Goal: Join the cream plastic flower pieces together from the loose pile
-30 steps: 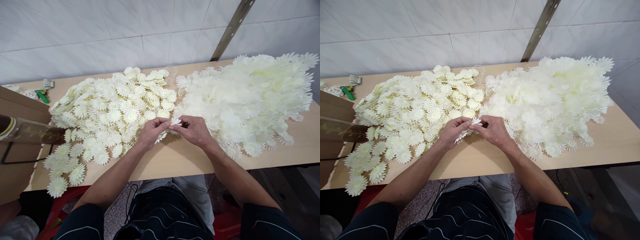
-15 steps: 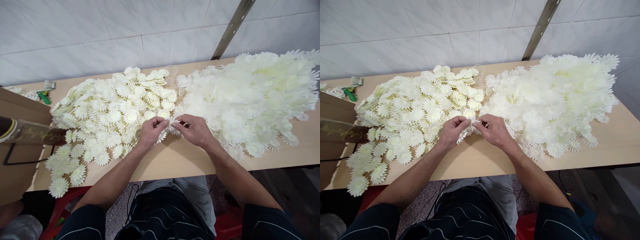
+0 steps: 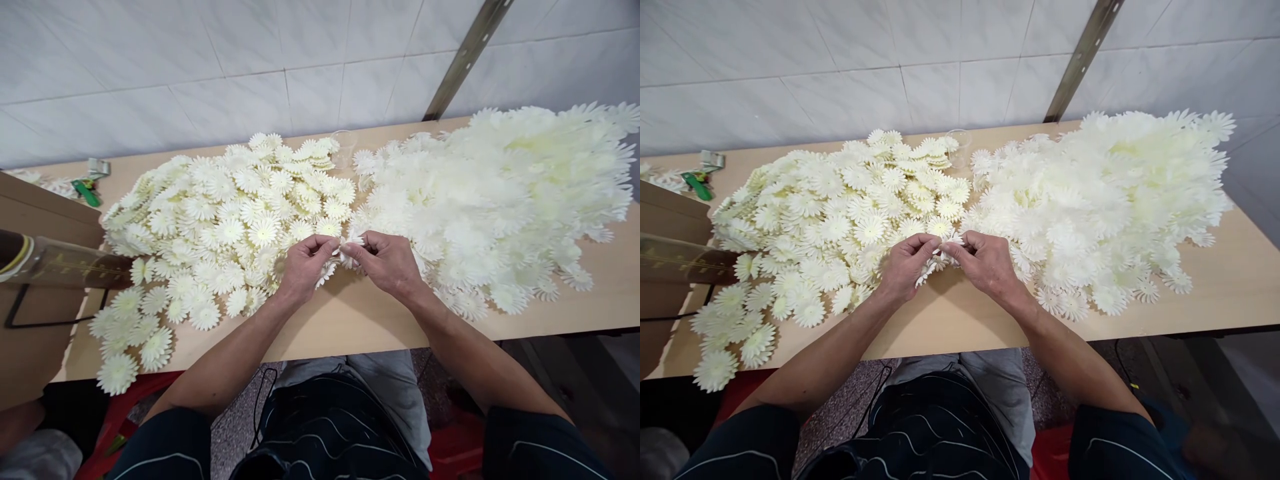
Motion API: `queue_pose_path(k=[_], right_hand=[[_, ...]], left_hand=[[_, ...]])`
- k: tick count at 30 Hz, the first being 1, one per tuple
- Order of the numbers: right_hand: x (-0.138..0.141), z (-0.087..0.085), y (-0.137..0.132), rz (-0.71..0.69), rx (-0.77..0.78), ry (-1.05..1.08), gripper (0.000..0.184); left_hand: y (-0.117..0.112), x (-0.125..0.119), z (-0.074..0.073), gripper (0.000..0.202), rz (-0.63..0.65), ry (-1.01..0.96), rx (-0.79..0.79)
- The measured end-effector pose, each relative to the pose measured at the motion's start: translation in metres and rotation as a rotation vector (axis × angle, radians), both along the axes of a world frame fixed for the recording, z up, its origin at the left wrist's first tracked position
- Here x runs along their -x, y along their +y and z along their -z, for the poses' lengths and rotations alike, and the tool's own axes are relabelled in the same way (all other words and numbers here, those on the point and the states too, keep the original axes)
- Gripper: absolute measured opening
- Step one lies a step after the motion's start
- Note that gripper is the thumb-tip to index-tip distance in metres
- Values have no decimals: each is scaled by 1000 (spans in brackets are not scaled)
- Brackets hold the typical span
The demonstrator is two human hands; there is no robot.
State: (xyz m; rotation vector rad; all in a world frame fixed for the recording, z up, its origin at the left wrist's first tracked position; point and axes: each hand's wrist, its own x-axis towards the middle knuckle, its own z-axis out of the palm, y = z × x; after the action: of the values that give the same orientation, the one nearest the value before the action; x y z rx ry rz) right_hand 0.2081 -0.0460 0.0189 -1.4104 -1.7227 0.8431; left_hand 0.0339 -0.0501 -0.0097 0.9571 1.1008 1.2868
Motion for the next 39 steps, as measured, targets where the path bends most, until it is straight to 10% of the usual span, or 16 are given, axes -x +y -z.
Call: queue_pose_path(k=[22,32,39], right_hand=[[-19,-7,10,-385,273,214,46],[-17,-1,11,-189,126,85,52],[-20,2,14,-244,207,181,49]], left_hand=[[10,11,0,55,173,-238,304],[-5,12,-12,26,-27,409,-358],[-4,12,-10,13,15,406,-381]])
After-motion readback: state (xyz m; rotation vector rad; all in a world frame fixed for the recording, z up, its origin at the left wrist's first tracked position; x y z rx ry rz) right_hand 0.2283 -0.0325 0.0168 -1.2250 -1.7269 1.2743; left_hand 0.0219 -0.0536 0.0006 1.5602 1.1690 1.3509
